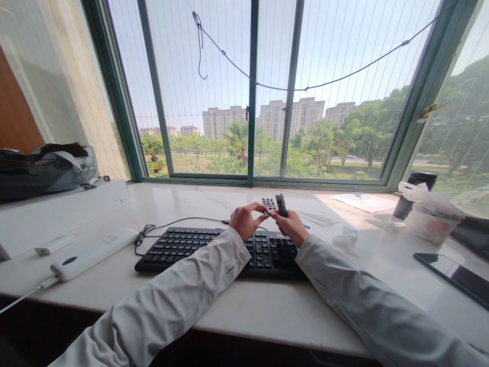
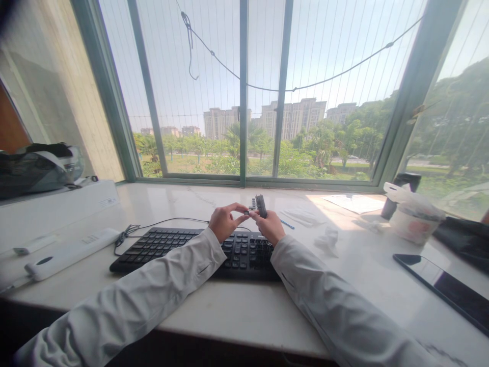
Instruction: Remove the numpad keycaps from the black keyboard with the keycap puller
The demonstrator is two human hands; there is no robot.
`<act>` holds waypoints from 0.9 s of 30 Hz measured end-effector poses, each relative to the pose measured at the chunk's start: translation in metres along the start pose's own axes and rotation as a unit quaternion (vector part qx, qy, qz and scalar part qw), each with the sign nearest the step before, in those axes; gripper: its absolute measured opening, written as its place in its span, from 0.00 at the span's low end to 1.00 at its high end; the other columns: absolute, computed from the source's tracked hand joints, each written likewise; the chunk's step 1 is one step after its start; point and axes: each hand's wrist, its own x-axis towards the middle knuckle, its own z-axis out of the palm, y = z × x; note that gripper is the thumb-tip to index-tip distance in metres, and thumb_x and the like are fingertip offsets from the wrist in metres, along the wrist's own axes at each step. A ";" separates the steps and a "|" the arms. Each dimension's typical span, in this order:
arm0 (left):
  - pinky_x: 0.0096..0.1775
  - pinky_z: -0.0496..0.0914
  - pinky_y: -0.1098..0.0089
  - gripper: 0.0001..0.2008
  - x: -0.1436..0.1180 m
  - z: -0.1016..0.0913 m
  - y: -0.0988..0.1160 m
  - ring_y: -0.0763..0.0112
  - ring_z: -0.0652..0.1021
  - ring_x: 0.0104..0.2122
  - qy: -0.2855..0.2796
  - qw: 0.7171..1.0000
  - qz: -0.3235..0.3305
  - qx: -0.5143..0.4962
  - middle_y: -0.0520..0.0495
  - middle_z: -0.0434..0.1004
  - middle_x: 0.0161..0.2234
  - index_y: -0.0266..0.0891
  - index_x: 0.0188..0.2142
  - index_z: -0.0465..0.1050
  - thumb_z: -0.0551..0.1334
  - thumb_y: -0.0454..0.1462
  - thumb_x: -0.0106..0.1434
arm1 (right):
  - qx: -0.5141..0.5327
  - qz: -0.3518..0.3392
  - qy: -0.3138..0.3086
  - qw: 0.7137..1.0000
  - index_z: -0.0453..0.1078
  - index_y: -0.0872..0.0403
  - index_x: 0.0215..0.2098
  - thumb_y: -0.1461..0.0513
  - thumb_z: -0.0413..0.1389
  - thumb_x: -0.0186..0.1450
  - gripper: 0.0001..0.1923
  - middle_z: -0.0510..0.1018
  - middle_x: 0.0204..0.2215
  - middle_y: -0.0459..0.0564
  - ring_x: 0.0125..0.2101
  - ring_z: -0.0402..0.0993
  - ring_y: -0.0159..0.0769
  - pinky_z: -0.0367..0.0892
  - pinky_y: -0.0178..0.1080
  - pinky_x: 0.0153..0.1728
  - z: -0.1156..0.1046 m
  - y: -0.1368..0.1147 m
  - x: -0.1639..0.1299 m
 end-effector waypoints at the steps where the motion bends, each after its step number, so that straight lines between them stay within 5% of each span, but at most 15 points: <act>1: 0.31 0.67 0.73 0.12 0.000 0.000 0.000 0.73 0.77 0.27 0.000 1.000 0.000 0.000 0.50 0.82 0.38 0.44 0.40 0.77 0.66 0.44 0.58 | -0.001 -0.001 0.001 1.000 0.71 0.58 0.32 0.48 0.61 0.54 0.21 0.61 0.13 0.39 0.12 0.52 0.23 0.47 0.31 0.12 0.000 0.000 0.000; 27: 0.31 0.68 0.74 0.10 -0.001 -0.002 0.005 0.75 0.75 0.25 -0.003 1.000 0.018 0.014 0.52 0.81 0.40 0.45 0.41 0.77 0.66 0.39 0.58 | -0.013 -0.009 -0.002 1.000 0.70 0.58 0.33 0.49 0.61 0.54 0.20 0.60 0.13 0.39 0.12 0.52 0.23 0.48 0.30 0.12 0.000 0.000 0.000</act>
